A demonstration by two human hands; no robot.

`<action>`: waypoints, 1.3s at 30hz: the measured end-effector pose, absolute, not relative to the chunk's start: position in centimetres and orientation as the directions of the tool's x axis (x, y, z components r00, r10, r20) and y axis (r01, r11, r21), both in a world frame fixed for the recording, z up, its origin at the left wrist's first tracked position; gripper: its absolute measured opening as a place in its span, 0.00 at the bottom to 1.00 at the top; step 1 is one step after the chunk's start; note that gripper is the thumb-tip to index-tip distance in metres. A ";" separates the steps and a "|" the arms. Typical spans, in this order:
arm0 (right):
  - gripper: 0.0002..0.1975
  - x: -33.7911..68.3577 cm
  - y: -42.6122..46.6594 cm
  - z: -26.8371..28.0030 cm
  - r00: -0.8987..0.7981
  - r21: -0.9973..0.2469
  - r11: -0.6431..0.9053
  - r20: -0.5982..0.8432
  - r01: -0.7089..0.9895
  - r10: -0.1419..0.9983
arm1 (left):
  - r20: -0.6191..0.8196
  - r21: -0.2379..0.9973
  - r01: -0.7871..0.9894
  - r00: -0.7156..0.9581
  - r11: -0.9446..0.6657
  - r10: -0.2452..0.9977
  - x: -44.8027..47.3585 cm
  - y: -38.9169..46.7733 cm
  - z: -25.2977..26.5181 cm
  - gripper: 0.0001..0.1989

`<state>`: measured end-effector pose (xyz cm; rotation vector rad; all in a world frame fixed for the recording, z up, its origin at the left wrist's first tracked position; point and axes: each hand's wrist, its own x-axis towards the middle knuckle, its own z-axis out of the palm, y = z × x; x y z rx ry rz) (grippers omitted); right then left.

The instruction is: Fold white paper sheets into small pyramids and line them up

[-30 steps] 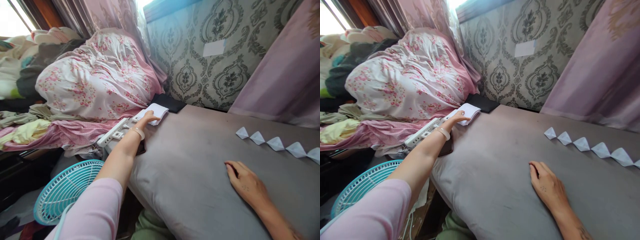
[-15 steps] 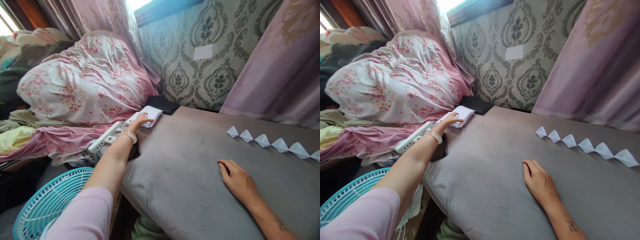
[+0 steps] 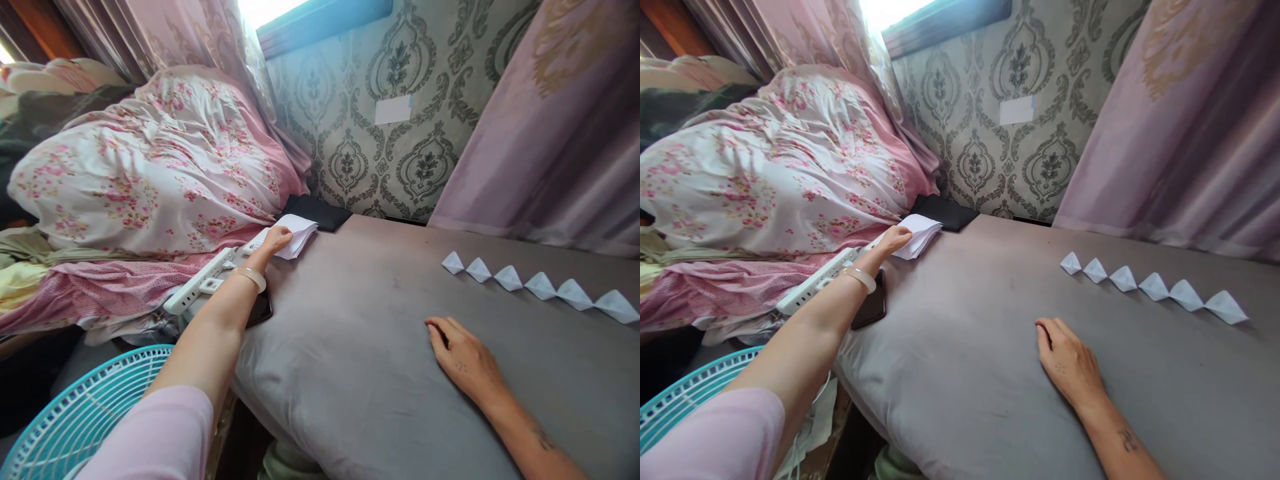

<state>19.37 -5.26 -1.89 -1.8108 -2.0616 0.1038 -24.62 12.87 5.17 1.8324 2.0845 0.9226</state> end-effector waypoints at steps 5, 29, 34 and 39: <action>0.17 19.4 -5.3 -1.9 -0.089 -0.308 0.166 0.249 0.937 0.964 | 0.292 0.564 0.823 -0.273 0.065 0.917 -24.9 13.3 4.9 0.12; 0.15 19.3 -5.3 -1.7 -0.075 -0.334 0.147 0.218 0.931 0.973 | 0.174 0.647 0.744 -0.355 0.165 0.918 -26.4 13.7 5.7 0.11; 0.14 19.2 -5.3 -1.5 -0.063 -0.317 0.132 0.219 0.939 0.974 | 0.218 0.530 0.839 -0.274 0.122 0.937 -26.0 13.6 5.6 0.14; 0.14 19.1 -5.3 -1.4 -0.061 -0.321 0.122 0.195 0.939 0.979 | 0.240 0.407 0.912 -0.156 0.047 0.958 -24.9 13.4 5.0 0.13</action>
